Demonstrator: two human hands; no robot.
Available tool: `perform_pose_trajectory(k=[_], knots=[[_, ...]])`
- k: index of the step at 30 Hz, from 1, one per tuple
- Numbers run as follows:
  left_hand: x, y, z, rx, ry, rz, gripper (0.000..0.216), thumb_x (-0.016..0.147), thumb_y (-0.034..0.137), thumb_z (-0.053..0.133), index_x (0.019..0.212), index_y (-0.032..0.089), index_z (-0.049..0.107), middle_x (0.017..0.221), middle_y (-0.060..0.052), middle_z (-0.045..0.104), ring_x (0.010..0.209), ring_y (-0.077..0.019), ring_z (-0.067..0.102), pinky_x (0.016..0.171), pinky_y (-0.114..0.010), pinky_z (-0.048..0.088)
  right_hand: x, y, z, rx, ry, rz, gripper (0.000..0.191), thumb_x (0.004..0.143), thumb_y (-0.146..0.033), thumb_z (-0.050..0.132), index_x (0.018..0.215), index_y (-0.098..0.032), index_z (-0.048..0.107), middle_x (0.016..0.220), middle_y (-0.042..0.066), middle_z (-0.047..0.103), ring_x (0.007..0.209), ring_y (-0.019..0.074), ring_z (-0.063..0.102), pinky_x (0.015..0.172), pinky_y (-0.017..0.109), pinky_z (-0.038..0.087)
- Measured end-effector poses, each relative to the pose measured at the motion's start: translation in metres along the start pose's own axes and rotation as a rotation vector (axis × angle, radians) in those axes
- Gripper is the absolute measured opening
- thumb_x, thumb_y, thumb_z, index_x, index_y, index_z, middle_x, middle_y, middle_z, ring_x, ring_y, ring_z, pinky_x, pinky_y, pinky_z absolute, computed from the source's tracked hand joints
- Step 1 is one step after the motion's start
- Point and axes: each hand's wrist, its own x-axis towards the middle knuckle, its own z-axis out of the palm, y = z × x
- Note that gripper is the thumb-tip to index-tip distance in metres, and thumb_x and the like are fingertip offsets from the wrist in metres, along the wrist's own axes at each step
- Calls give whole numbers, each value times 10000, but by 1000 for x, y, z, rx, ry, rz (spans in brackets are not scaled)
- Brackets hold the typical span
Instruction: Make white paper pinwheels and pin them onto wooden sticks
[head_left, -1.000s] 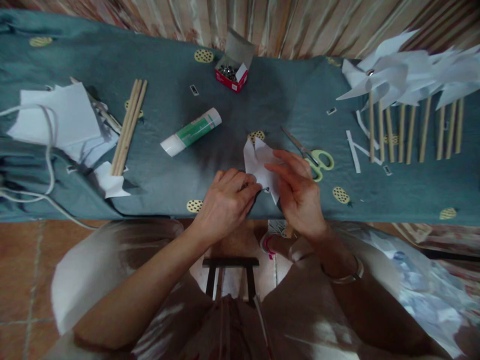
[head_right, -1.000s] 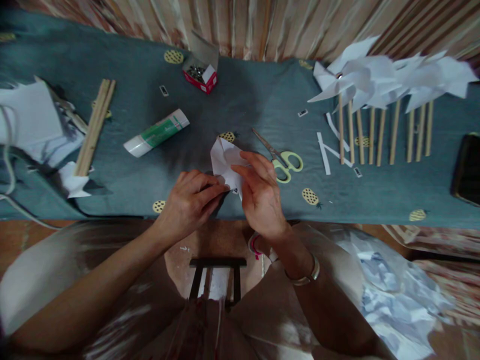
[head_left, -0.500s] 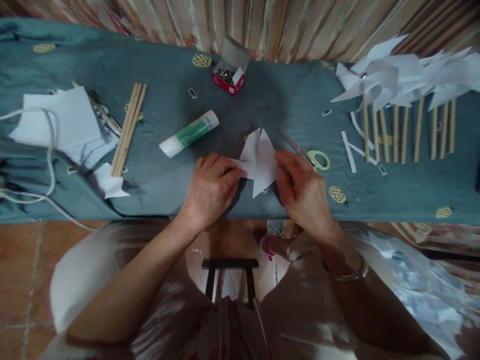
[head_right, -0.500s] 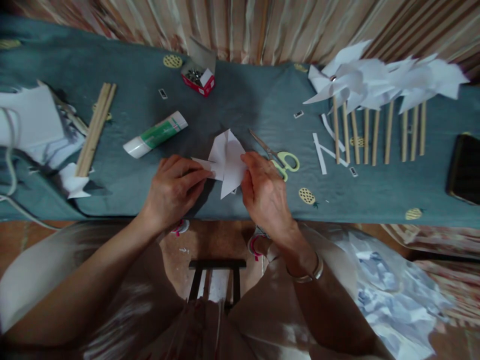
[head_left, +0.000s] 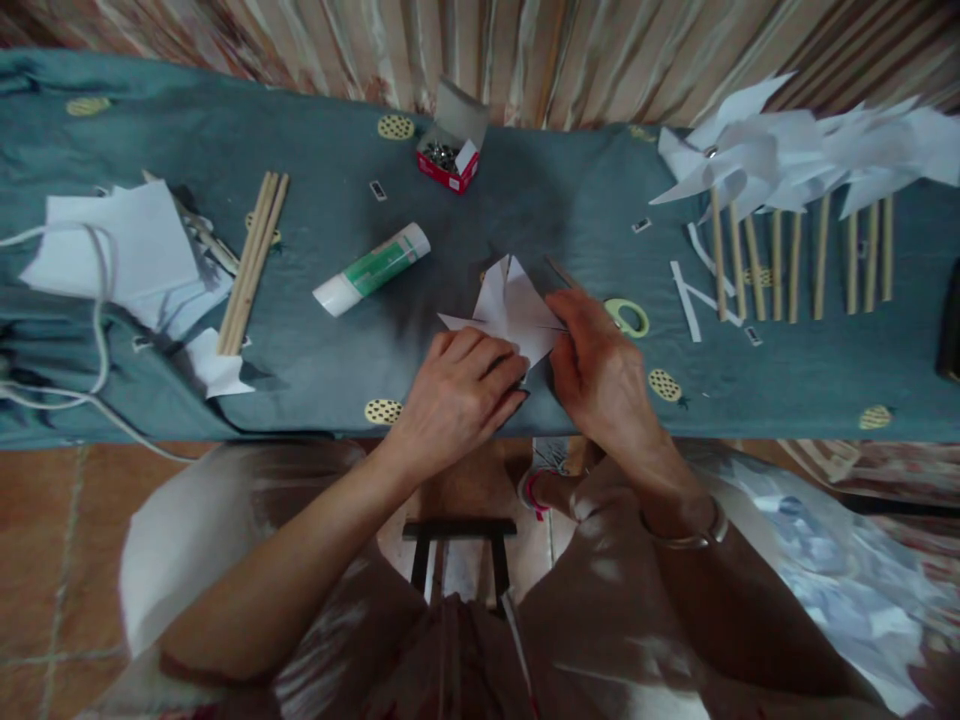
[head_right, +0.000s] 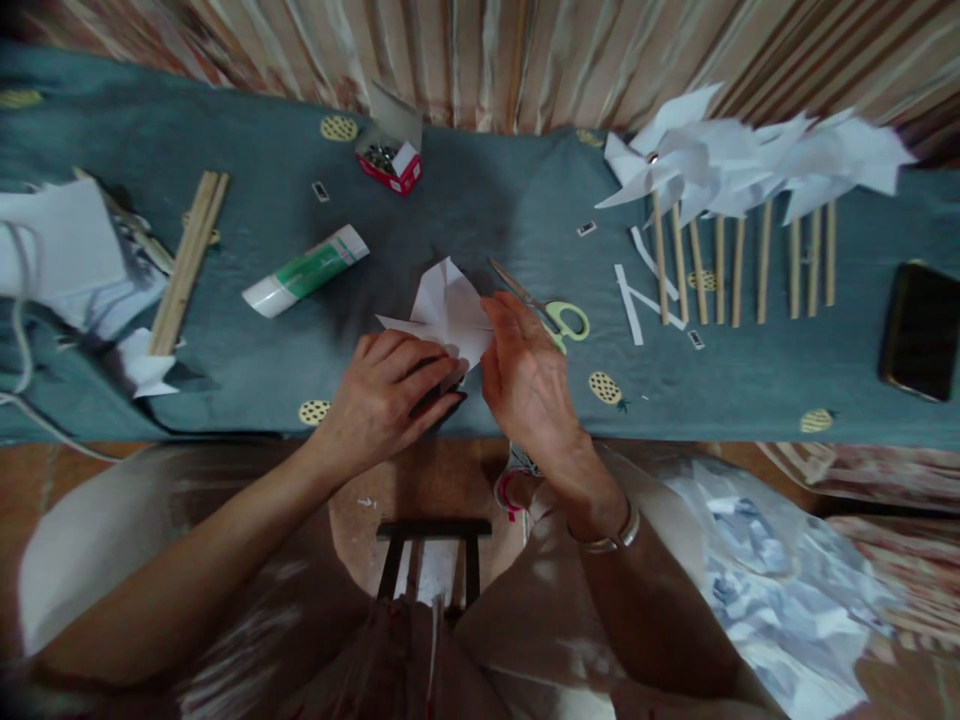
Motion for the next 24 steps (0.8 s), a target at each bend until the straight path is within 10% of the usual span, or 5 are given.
perform_pose_trajectory(k=[13, 24], knots=[[0, -4, 0, 114, -18, 17, 157, 972, 249, 571, 982, 174, 710, 908, -57, 728, 873, -235, 597, 746, -384, 404, -7, -4, -7, 94, 17, 119, 362, 917, -163, 424, 1197, -152, 652, 975, 101, 779, 857, 230, 746, 883, 431, 579], [-1, -2, -4, 197, -13, 47, 191, 972, 167, 533, 871, 139, 692, 801, -46, 710, 747, -209, 617, 711, -359, 420, -11, 7, -16, 297, -133, 106, 359, 775, -84, 563, 1057, -230, 732, 1074, 55, 762, 994, 225, 706, 923, 403, 548]])
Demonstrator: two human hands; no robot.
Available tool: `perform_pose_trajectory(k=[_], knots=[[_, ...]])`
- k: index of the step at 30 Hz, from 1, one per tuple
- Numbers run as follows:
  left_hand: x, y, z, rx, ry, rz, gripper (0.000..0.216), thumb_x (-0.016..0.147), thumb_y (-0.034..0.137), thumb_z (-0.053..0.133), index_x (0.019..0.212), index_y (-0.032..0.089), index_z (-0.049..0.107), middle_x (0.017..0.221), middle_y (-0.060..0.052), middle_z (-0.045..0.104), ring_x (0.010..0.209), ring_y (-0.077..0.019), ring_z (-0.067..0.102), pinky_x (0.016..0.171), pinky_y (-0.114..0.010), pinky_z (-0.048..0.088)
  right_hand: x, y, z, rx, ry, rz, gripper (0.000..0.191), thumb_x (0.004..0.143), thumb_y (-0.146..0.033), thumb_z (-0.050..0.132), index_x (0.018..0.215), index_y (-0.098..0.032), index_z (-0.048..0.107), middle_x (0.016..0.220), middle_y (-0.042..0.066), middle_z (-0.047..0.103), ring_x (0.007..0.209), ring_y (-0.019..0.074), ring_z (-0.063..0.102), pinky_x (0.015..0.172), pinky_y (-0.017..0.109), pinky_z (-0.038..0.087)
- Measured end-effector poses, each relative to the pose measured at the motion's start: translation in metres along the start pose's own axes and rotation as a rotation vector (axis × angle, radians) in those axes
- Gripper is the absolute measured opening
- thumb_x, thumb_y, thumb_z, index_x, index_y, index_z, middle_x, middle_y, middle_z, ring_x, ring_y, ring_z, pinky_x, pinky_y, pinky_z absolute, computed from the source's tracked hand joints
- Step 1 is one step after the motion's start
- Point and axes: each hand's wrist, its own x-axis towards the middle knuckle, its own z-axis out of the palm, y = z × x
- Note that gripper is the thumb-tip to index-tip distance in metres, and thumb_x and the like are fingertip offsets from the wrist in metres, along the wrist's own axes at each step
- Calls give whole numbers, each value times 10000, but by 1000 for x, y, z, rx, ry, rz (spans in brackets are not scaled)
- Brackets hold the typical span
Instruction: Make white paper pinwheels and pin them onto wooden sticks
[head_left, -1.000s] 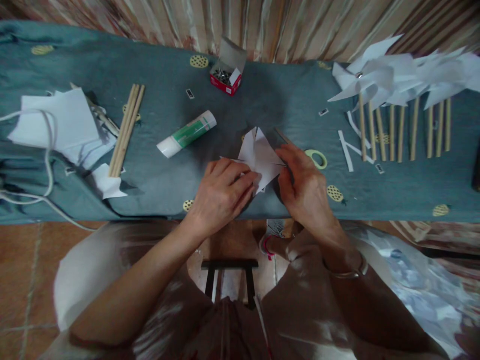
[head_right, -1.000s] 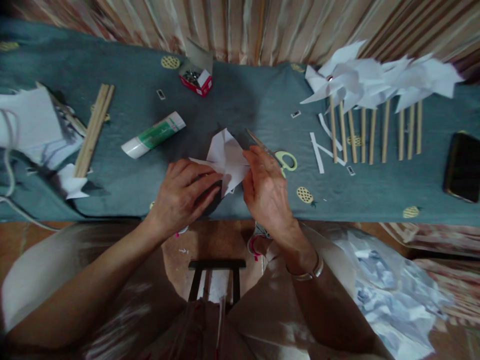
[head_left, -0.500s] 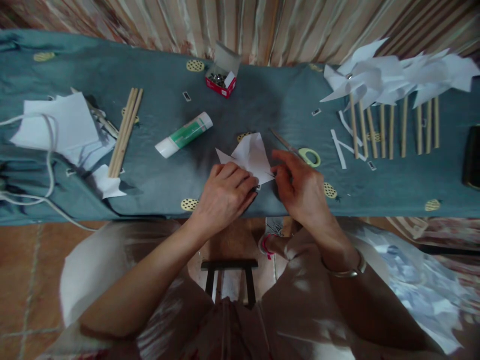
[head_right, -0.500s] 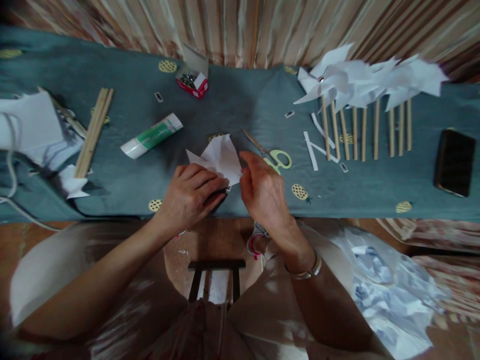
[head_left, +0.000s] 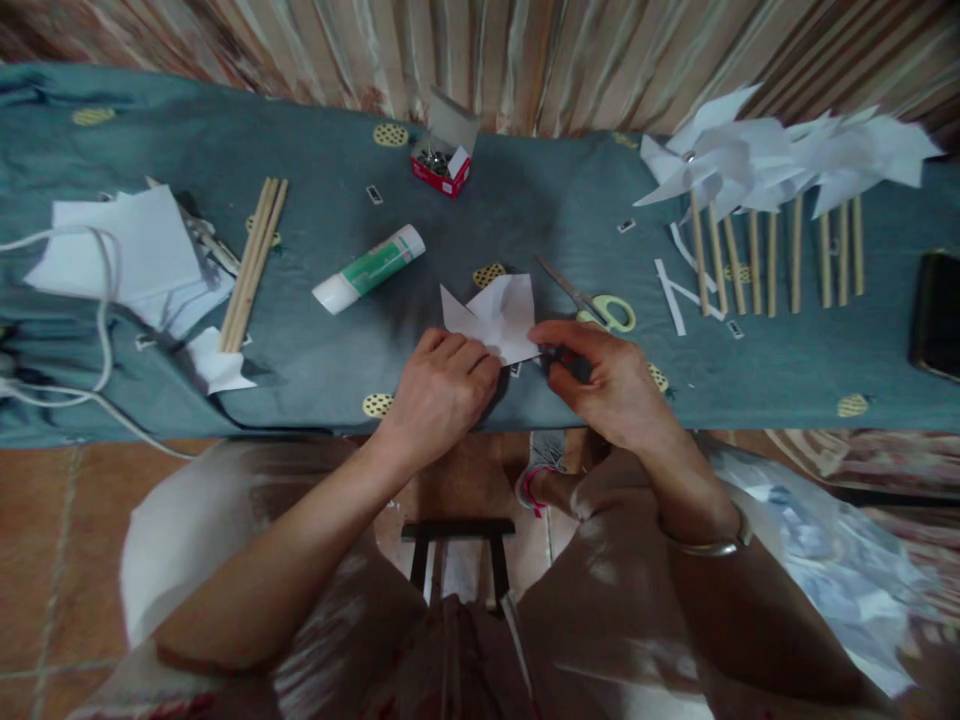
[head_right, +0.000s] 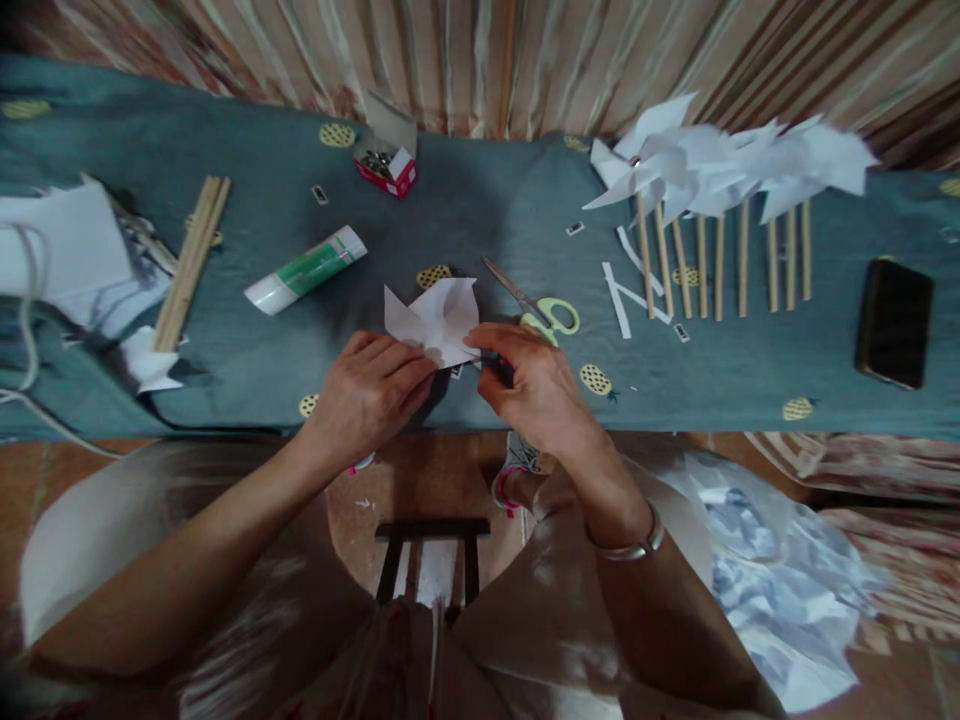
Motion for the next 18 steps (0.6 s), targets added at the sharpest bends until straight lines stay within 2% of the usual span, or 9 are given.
perform_pose_trajectory(k=[3, 6, 9, 15, 18], knots=[[-5, -2, -1, -50, 36, 20, 195, 976, 166, 526, 870, 138, 687, 805, -45, 714, 745, -199, 620, 707, -349, 414, -1, 3, -1, 114, -33, 2, 259, 794, -145, 656, 1017, -242, 746, 1185, 66, 733, 1128, 244, 667, 1019, 448, 502], [-10, -1, -4, -87, 54, 35, 192, 984, 167, 522, 879, 139, 680, 820, -44, 719, 742, -184, 615, 699, -340, 409, -1, 5, 0, 170, -47, -19, 148, 795, -175, 711, 893, -271, 765, 1183, 34, 729, 1150, 236, 658, 1056, 461, 476], [-13, 0, -6, -108, 44, 42, 174, 984, 164, 528, 897, 139, 677, 830, -42, 722, 754, -177, 618, 703, -335, 417, 1, 5, 2, 169, -57, -34, 125, 802, -177, 718, 835, -286, 769, 1170, 15, 728, 1143, 231, 654, 1046, 460, 480], [-14, 1, -5, -121, 53, 36, 144, 978, 165, 547, 931, 131, 679, 854, -48, 737, 769, -184, 630, 704, -334, 430, 2, -3, 11, 5, 46, -72, 64, 843, -220, 696, 826, -240, 755, 1281, 70, 677, 1170, 260, 601, 1042, 498, 461], [-16, 2, -5, -155, 51, 16, 137, 977, 160, 550, 1026, 111, 668, 876, -60, 743, 802, -190, 642, 721, -336, 441, 2, -7, 15, -121, 105, -118, 95, 866, -214, 660, 806, -221, 734, 1336, 108, 642, 1230, 282, 563, 1069, 514, 437]])
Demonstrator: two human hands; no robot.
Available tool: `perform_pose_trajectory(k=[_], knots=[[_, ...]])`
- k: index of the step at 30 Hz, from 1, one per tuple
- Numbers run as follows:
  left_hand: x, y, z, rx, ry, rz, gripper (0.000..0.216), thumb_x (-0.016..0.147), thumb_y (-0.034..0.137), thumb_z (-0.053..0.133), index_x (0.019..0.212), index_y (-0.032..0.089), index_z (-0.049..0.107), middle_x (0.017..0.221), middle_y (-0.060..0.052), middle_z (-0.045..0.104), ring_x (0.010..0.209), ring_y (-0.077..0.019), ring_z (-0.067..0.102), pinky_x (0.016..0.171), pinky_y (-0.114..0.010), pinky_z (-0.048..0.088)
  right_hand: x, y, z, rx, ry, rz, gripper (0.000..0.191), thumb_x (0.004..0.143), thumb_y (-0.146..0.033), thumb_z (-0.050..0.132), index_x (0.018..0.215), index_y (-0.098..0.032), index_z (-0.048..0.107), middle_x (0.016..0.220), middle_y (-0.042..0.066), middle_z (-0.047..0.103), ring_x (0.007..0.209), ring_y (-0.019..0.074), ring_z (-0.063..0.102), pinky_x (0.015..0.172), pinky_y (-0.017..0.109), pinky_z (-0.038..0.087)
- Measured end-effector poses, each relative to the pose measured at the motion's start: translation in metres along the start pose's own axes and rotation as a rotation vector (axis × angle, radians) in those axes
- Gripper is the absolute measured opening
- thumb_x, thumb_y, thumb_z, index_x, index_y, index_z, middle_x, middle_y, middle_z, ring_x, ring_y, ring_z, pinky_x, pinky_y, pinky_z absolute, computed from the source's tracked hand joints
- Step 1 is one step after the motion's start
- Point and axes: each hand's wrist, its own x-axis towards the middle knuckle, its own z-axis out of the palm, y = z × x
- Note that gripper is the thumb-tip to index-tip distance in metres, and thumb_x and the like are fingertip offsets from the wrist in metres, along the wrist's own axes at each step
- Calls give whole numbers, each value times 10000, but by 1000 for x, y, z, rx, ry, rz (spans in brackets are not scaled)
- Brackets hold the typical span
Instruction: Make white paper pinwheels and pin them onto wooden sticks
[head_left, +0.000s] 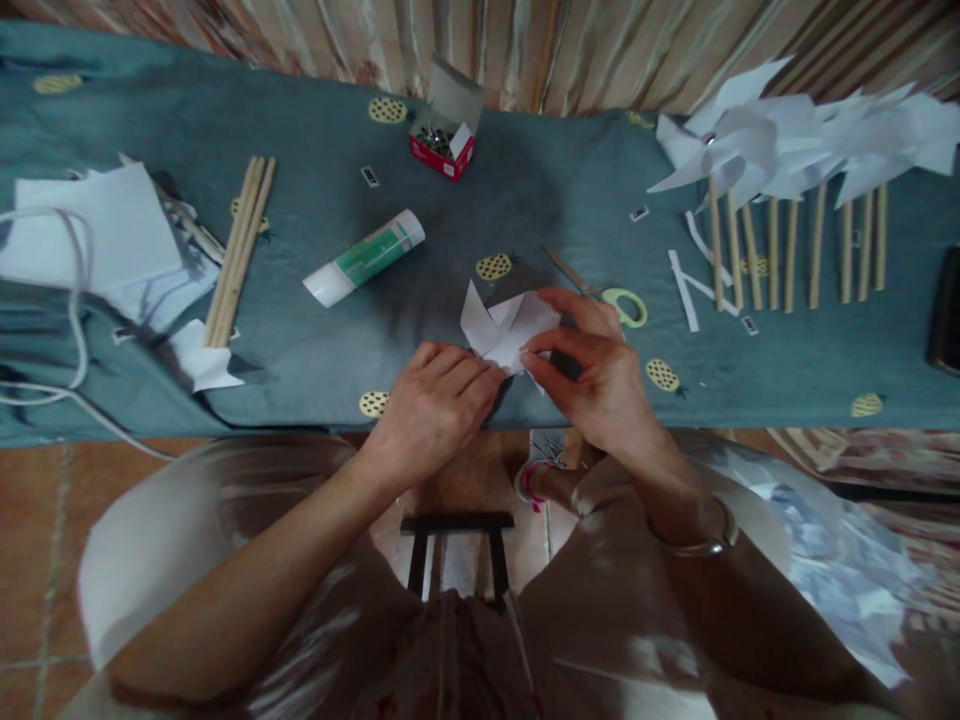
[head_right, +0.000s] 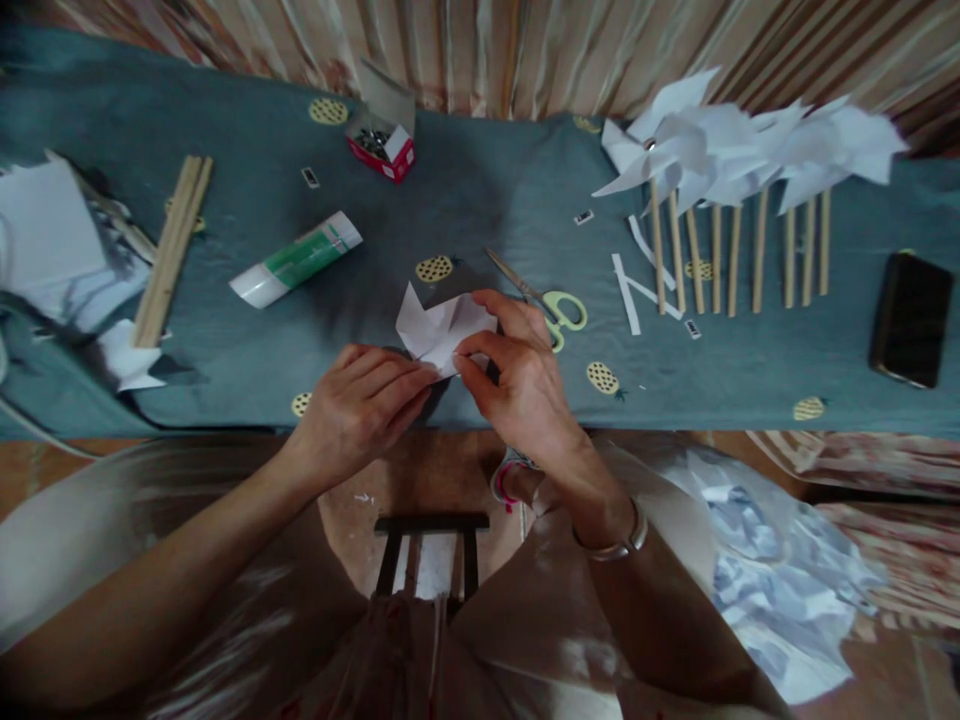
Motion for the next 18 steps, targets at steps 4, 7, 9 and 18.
perform_pose_trajectory(k=[4, 7, 9, 18], knots=[[-2, 1, 0, -32, -23, 0, 200, 985, 157, 535, 1147, 110, 642, 938, -74, 750, 860, -202, 647, 746, -347, 451, 1, -3, 4, -48, -4, -11, 90, 875, -226, 650, 815, -247, 713, 1434, 65, 574, 1320, 297, 505, 1127, 539, 391], [-2, 1, 0, -34, -49, 10, 184, 986, 177, 542, 1109, 122, 667, 969, -77, 749, 876, -213, 637, 745, -353, 454, 3, -4, 7, -58, 3, -13, 104, 871, -205, 649, 785, -246, 692, 1431, 59, 573, 1336, 296, 493, 1141, 528, 382], [-1, 1, 0, -36, -51, 8, 177, 981, 178, 551, 1087, 116, 678, 967, -79, 745, 875, -217, 633, 739, -353, 453, 4, -4, 8, -65, 7, -12, 109, 863, -193, 650, 770, -241, 678, 1419, 71, 581, 1328, 296, 496, 1139, 524, 383], [-1, 0, 4, -58, -51, -22, 176, 978, 174, 553, 1061, 110, 695, 926, -76, 727, 855, -208, 610, 726, -341, 439, 6, -4, 14, -136, 17, -39, 147, 882, -203, 625, 742, -244, 648, 1390, 93, 591, 1300, 292, 532, 1114, 527, 413]])
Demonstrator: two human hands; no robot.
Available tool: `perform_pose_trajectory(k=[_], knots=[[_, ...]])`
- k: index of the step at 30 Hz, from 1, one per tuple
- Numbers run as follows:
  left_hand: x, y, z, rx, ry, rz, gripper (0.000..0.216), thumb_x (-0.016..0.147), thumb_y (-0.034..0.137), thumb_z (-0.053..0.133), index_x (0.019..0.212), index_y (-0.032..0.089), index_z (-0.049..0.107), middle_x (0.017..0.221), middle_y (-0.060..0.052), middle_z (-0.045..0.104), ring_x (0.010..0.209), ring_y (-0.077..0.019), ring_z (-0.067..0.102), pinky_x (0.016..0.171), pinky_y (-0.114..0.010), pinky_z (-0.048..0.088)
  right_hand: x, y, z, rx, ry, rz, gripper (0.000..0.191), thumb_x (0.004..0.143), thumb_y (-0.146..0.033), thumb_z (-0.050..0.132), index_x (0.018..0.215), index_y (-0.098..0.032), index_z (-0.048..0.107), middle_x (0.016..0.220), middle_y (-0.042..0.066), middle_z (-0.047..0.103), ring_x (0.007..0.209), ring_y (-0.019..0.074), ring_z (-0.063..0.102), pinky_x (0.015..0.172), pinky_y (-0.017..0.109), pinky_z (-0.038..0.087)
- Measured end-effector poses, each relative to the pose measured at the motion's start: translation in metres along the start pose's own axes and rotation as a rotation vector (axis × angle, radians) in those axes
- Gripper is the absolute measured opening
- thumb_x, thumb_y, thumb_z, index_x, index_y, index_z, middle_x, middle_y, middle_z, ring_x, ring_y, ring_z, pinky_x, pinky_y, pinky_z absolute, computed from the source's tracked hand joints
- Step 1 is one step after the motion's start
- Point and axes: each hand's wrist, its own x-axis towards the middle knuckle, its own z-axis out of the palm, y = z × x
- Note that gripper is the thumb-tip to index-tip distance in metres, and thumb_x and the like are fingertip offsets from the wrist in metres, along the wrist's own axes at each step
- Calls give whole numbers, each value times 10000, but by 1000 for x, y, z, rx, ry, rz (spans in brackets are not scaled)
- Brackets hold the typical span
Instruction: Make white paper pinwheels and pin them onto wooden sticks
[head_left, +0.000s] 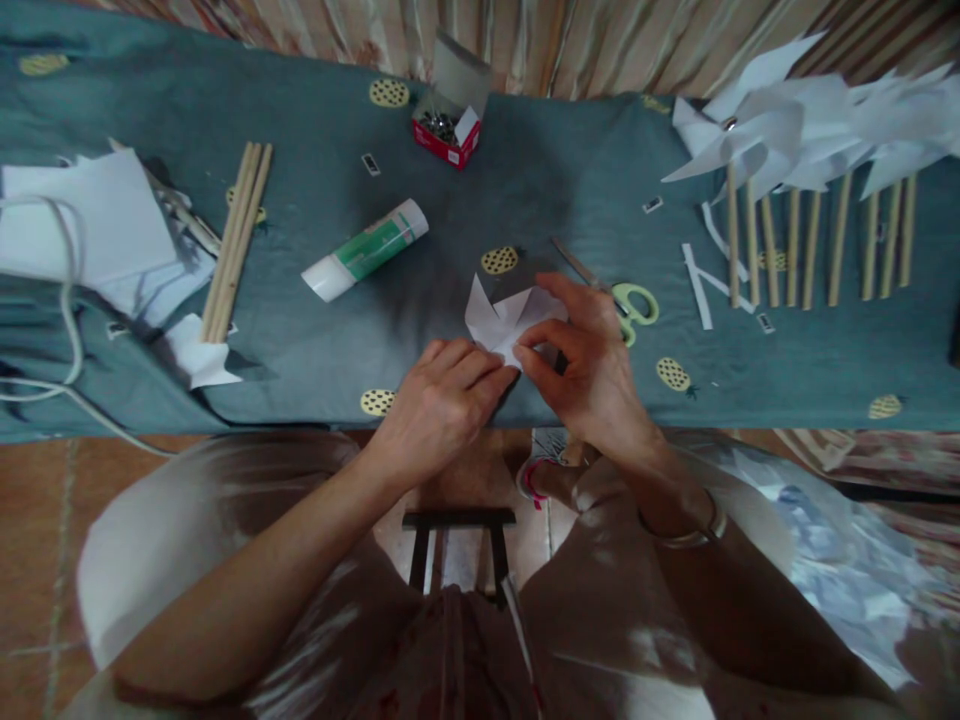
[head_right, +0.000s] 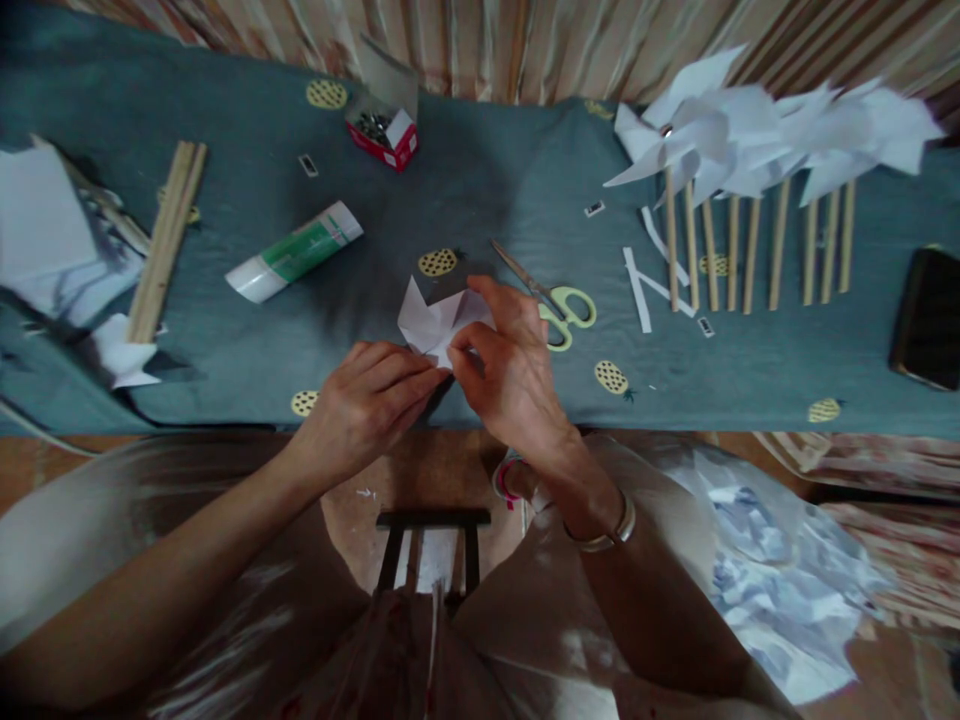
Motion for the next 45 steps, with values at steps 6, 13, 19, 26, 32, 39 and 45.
perform_pose_trajectory(k=[6, 13, 19, 26, 32, 39, 45], knots=[[-1, -1, 1, -12, -14, -20, 187, 988, 183, 537, 1066, 128, 697, 931, -76, 728, 856, -206, 608, 722, -343, 438, -1, -1, 0, -3, -60, 83, 142, 887, -217, 621, 788, -315, 651, 1402, -25, 575, 1340, 272, 493, 1141, 535, 404], [0, -1, 1, -47, -43, -38, 193, 992, 190, 527, 1067, 135, 697, 944, -78, 725, 858, -203, 606, 718, -345, 438, -1, -1, 0, 23, -34, 85, 116, 868, -205, 622, 776, -276, 624, 1402, 51, 584, 1313, 293, 515, 1147, 529, 390], [1, -2, 0, -59, -38, -40, 198, 996, 197, 523, 1063, 137, 698, 941, -72, 730, 858, -199, 606, 725, -338, 448, -3, 0, -1, -6, -6, 57, 117, 853, -200, 644, 777, -284, 616, 1378, 41, 599, 1284, 279, 538, 1112, 507, 427], [1, -3, 1, -58, -66, -46, 233, 1008, 221, 497, 1061, 145, 711, 941, -78, 733, 873, -204, 620, 738, -343, 462, -3, 1, 0, -11, 0, 2, 85, 875, -211, 632, 867, -275, 687, 1365, 65, 608, 1268, 287, 551, 1094, 503, 446], [1, -3, 1, -50, -73, -51, 226, 1007, 219, 498, 1051, 155, 710, 924, -71, 729, 862, -201, 617, 732, -342, 453, -6, 0, 3, -78, -17, -35, 169, 916, -216, 567, 945, -308, 706, 1389, 22, 590, 1292, 269, 529, 1088, 518, 456], [3, -3, 0, -48, -31, -38, 222, 1006, 215, 499, 1033, 141, 707, 910, -72, 727, 836, -202, 608, 704, -345, 436, -16, -3, 7, -70, -39, -51, 254, 898, -144, 504, 1012, -306, 662, 1461, 19, 533, 1369, 305, 466, 1095, 562, 427], [3, -2, 2, -30, 4, -74, 218, 1004, 220, 501, 1046, 157, 705, 980, -88, 727, 871, -207, 618, 716, -347, 450, -20, -5, 20, 60, -26, -24, 281, 952, -179, 435, 1115, -333, 604, 1476, 13, 514, 1475, 274, 372, 1158, 549, 360]])
